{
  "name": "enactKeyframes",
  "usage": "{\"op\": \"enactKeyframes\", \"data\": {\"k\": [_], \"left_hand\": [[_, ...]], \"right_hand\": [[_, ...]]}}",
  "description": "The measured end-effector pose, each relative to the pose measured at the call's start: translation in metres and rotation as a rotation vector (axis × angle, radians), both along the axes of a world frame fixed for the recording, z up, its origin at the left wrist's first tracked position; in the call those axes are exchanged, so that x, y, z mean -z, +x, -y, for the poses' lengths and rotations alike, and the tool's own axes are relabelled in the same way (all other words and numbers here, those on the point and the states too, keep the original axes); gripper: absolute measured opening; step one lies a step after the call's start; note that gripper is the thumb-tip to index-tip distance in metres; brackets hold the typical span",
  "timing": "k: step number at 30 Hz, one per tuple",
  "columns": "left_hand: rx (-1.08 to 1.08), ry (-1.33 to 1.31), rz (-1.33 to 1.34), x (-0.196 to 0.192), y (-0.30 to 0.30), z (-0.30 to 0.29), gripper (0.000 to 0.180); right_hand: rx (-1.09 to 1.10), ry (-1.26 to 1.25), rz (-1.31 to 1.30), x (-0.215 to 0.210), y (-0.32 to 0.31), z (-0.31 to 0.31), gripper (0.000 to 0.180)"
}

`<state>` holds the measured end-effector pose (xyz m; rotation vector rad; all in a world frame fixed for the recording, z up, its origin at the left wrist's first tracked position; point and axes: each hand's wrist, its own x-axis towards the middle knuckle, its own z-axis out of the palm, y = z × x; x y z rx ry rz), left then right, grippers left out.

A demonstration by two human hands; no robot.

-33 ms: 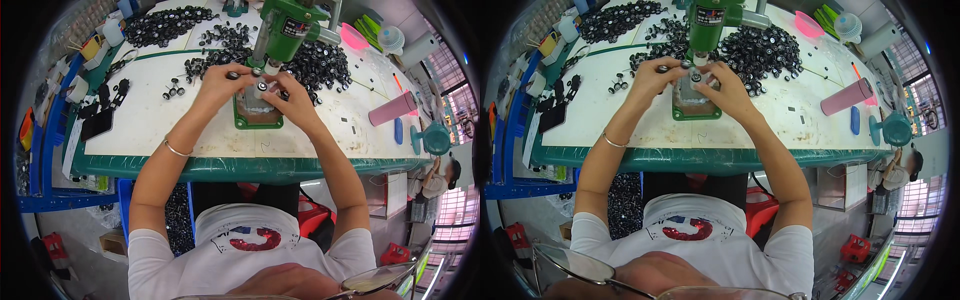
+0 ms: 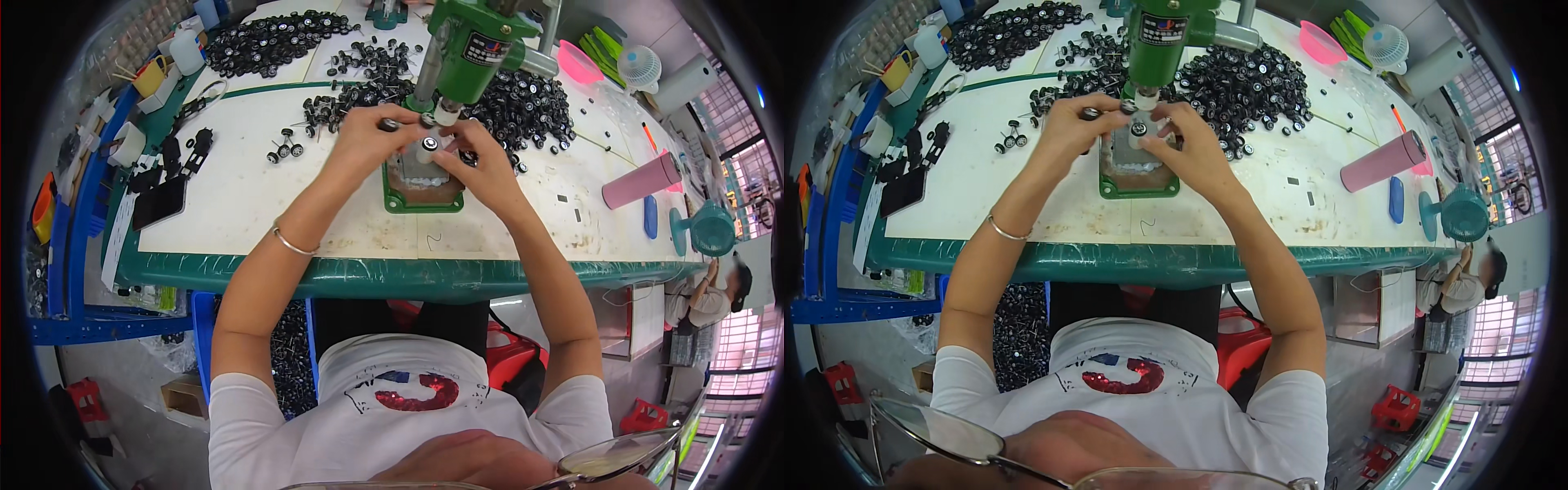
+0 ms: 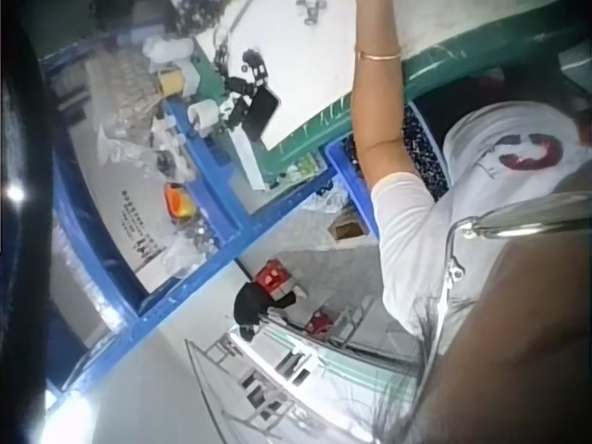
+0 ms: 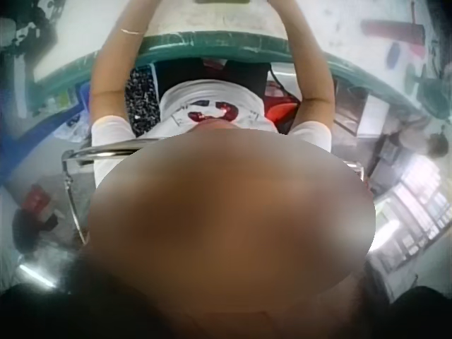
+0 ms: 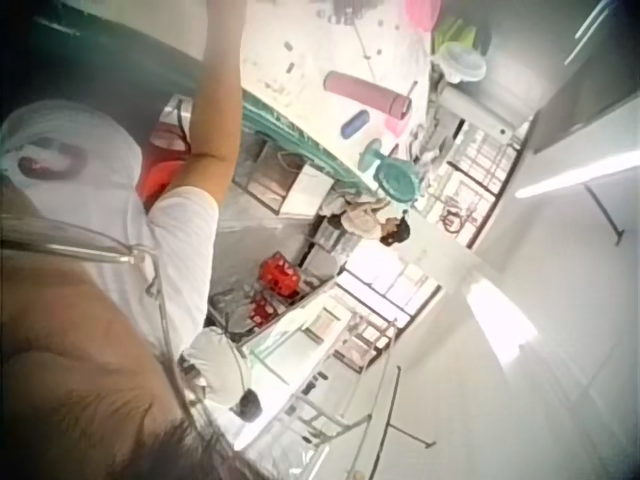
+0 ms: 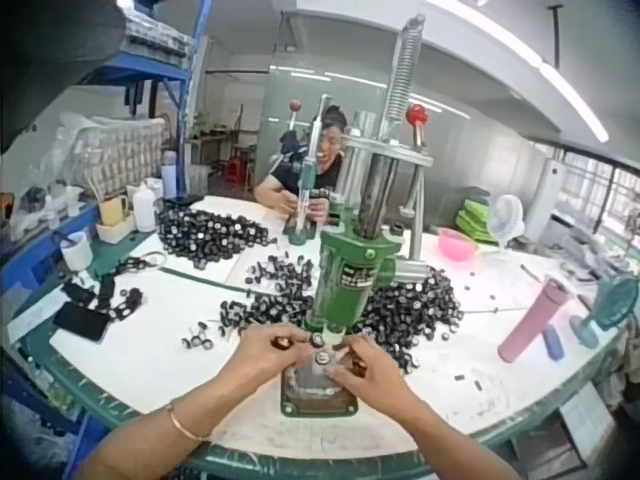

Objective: The person repeatedly picks up small metal components from piles on the table, places them into a green press machine, and pulls a lever to press them. The finished parts are placed into a blue bin below the table. The process is continuous and repetitive throughout the clip.

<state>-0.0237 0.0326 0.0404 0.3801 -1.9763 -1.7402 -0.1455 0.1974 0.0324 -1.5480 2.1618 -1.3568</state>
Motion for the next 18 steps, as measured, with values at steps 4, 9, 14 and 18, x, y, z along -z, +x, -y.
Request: {"op": "enactKeyframes", "data": {"k": [4,9,14,18], "left_hand": [[0.050,0.096,-0.017,0.000,-0.015,-0.010,0.019],[0.037,0.058,-0.145,0.010,-0.021,-0.014,0.010],[0.049,0.077,-0.179,0.018,-0.025,-0.012,0.008],[0.054,0.130,-0.165,0.013,-0.023,-0.016,0.006]], "right_hand": [[0.046,-0.031,0.127,-0.008,-0.009,-0.012,0.041],[0.049,-0.011,0.172,-0.022,-0.015,-0.018,0.034],[0.238,-0.192,0.301,-0.062,-0.061,-0.026,0.030],[-0.010,-0.338,0.422,-0.134,-0.099,-0.004,0.046]]}}
